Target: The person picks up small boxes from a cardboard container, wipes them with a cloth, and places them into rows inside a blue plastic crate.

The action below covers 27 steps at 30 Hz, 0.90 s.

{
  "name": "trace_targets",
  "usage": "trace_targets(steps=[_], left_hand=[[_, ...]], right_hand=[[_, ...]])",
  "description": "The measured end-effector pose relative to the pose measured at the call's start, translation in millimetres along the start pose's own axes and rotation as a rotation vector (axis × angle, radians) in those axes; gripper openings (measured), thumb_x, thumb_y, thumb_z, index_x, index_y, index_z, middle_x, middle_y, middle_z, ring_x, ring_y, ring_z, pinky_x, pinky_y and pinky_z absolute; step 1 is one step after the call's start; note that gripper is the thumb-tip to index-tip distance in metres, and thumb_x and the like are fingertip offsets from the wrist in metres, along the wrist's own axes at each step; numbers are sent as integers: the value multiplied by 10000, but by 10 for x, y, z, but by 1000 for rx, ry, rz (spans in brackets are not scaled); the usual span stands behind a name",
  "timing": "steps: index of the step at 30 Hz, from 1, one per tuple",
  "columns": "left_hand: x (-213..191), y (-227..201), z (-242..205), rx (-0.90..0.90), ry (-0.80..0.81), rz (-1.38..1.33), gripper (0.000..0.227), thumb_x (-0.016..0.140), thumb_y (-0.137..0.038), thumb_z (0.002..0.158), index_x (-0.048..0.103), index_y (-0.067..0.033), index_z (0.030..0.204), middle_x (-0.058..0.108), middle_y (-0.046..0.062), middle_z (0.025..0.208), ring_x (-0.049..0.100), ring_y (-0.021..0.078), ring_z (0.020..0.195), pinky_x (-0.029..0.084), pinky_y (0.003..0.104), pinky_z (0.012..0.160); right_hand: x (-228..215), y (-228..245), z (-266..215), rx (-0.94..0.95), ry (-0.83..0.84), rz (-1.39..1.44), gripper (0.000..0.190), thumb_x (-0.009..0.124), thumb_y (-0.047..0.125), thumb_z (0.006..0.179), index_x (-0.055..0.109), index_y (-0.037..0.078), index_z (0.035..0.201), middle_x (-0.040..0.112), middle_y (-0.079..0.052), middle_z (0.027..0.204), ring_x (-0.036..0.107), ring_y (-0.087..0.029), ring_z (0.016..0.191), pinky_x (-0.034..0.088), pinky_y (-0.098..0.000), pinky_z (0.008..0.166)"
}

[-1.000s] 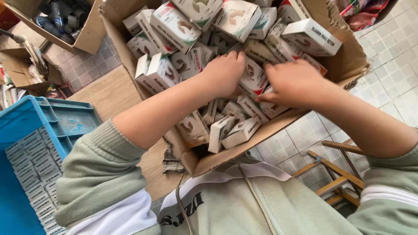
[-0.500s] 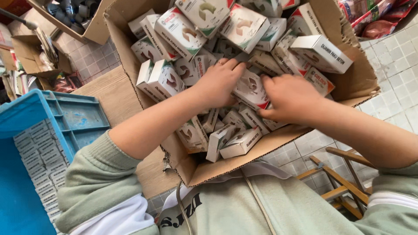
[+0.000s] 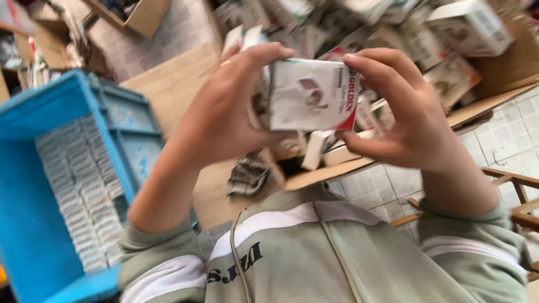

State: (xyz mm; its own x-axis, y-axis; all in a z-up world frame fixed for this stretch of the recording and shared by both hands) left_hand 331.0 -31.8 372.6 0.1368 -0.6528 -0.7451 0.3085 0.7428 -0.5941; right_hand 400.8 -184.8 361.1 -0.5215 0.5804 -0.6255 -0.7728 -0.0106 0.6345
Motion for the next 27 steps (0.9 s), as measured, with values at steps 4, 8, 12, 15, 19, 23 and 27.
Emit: trace_targets(steps=[4, 8, 12, 15, 19, 23, 27], left_hand=[[-280, -57, -1001, -88, -212, -65, 788, 832, -377, 805, 366, -60, 1356, 550, 176, 1410, 547, 320, 1371, 198, 553, 1260], [-214, 253, -2049, -248, -576, -176, 714, 816, -268, 747, 377, -68, 1274, 556, 207, 1306, 570, 318, 1269, 335, 474, 1181], [434, 1026, -3087, -667, -804, -55, 776, 895, -112, 557, 432, -34, 1175, 604, 185, 1249, 608, 371, 1140, 421, 464, 1056], [992, 1618, -3666, -1071, -685, 84, 830, 910, -337, 527, 521, -109, 1224, 666, 185, 1066, 670, 420, 935, 543, 517, 855], [1438, 1967, -3806, -1149, -562, 7, 775, 896, -313, 565, 541, -12, 1184, 663, 257, 1004, 668, 473, 896, 558, 557, 779], [1882, 2180, -3878, -1314, -270, -109, 690, 849, -301, 652, 456, -1, 1134, 608, 253, 1084, 659, 446, 954, 566, 529, 807], [2046, 2225, -3928, -1219, 19, 13, 735, 936, -308, 502, 565, 54, 1023, 563, 205, 1013, 680, 433, 871, 594, 519, 736]], right_hand=[[517, 611, 86, -55, 17, 74, 700, 785, 122, 813, 414, -70, 1375, 436, -275, 1337, 504, -380, 1292, 471, -437, 1116], [1541, 942, 28, -134, 112, 212, 558, 631, 78, 909, 380, 7, 1402, 324, -290, 1501, 384, -439, 1433, 363, -495, 1213], [2736, 878, 12, -241, 59, 389, 526, 580, -49, 810, 509, -47, 1331, 416, -305, 1411, 392, -529, 1318, 371, -579, 1066], [3696, 293, -56, -89, 234, 475, 680, 530, -172, 684, 478, -64, 1354, 480, -300, 1353, 448, -524, 1249, 402, -591, 993], [4403, -134, -160, 117, 427, 441, 654, 446, -198, 692, 556, 11, 1302, 589, -225, 1257, 521, -454, 1200, 425, -558, 982], [4641, -316, -255, 104, 437, 295, 543, 541, -121, 771, 606, 125, 1251, 588, -148, 1280, 551, -367, 1199, 442, -496, 995], [4490, -456, -510, -13, 304, 77, 402, 653, 56, 841, 570, 35, 1234, 558, -203, 1203, 572, -409, 1125, 467, -487, 942]])
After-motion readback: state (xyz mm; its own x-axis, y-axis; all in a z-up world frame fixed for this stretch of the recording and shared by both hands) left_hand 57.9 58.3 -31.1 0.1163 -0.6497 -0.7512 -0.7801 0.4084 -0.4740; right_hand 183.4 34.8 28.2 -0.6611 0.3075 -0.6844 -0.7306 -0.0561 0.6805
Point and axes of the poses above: each hand's wrist, its own z-axis towards the middle knuckle, its own x-axis out of the palm, y = z × x, the point moved 9 cm from there along z, towards the middle knuckle
